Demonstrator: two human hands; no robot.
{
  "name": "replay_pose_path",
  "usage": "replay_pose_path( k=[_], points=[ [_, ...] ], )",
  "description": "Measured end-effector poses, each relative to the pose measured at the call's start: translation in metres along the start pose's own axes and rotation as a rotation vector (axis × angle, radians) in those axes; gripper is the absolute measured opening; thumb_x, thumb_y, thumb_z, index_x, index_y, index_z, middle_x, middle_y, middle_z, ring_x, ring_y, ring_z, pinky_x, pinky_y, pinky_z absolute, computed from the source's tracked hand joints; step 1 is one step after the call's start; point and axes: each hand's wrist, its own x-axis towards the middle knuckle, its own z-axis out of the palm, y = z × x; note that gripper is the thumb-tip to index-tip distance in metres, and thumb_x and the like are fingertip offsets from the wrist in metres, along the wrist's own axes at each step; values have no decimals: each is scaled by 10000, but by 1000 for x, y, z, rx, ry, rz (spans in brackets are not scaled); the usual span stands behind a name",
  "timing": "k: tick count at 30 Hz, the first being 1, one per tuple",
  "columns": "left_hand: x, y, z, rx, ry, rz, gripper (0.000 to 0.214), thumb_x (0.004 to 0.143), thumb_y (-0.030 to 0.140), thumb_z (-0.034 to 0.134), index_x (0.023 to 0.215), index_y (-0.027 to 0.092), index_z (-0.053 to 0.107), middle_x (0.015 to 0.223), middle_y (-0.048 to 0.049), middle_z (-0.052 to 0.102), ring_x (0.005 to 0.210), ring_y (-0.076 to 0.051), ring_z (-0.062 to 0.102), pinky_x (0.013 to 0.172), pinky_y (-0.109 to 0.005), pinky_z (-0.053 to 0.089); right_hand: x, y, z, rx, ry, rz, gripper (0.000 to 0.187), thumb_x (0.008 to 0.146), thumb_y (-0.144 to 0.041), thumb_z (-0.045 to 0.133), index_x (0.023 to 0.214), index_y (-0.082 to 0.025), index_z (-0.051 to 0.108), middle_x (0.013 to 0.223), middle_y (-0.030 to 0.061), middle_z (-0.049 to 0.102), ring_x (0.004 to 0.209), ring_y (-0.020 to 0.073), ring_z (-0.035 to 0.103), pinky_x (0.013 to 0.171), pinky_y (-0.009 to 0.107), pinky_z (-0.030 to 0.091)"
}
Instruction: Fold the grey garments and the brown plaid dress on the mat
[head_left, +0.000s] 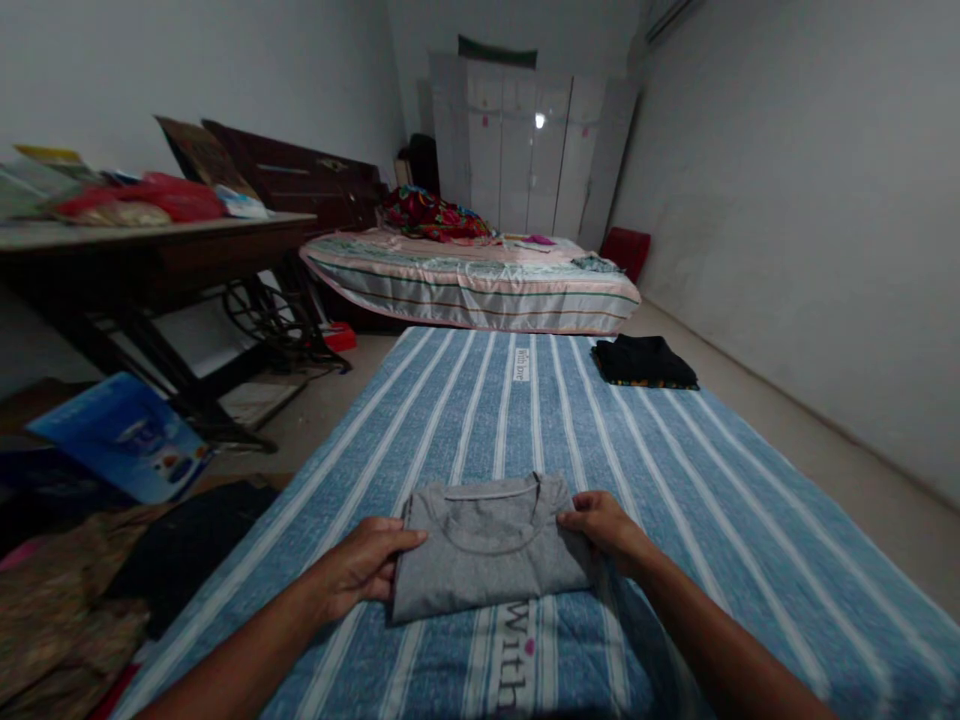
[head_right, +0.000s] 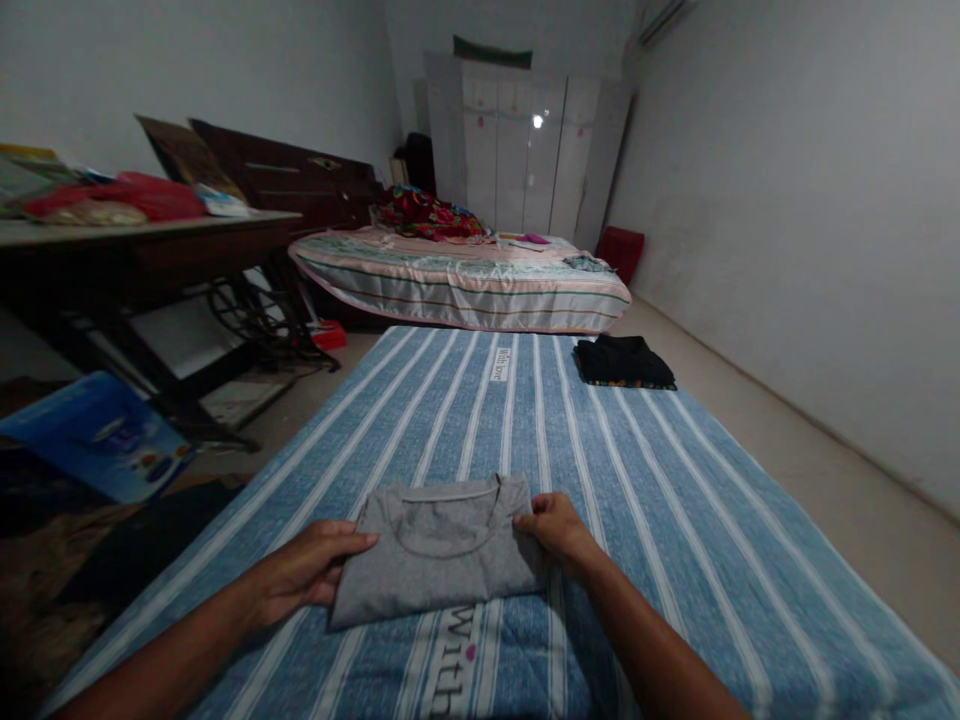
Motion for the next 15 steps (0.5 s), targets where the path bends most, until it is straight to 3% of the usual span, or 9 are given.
replay_pose_path(
  k=[4, 9, 15],
  points=[
    [-1, -1, -7, -48, -46, -19, 385, 559, 404, 799, 781, 191, 568, 743, -48, 678, 746, -279, 699, 640, -399, 575, 1, -1, 1, -86, 83, -12, 291, 778, -358, 608, 554, -188, 534, 424, -64, 412, 387, 84, 372, 376, 215, 243],
    [1, -4, -9, -36, -60, -13, 370, 553, 379, 792, 776, 186, 570, 721, -38, 666, 705, -258, 691, 611, -382, 575, 11, 0, 5, -183, 193, -27, 350, 809, -284, 587, 486, -182, 496, 422, -60, 372, 405, 71, 353, 403, 216, 212],
    [7, -10, -6, -36, -29, 9, 351, 538, 360, 787, 768, 177, 594, 717, -43, 682, 667, -227, 681, 594, -332, 567, 3, 5, 4, -178, 125, -48, 353, 818, -353, 571, 522, -196, 460, 457, -67, 357, 414, 69, 339, 395, 214, 205]
  ],
)
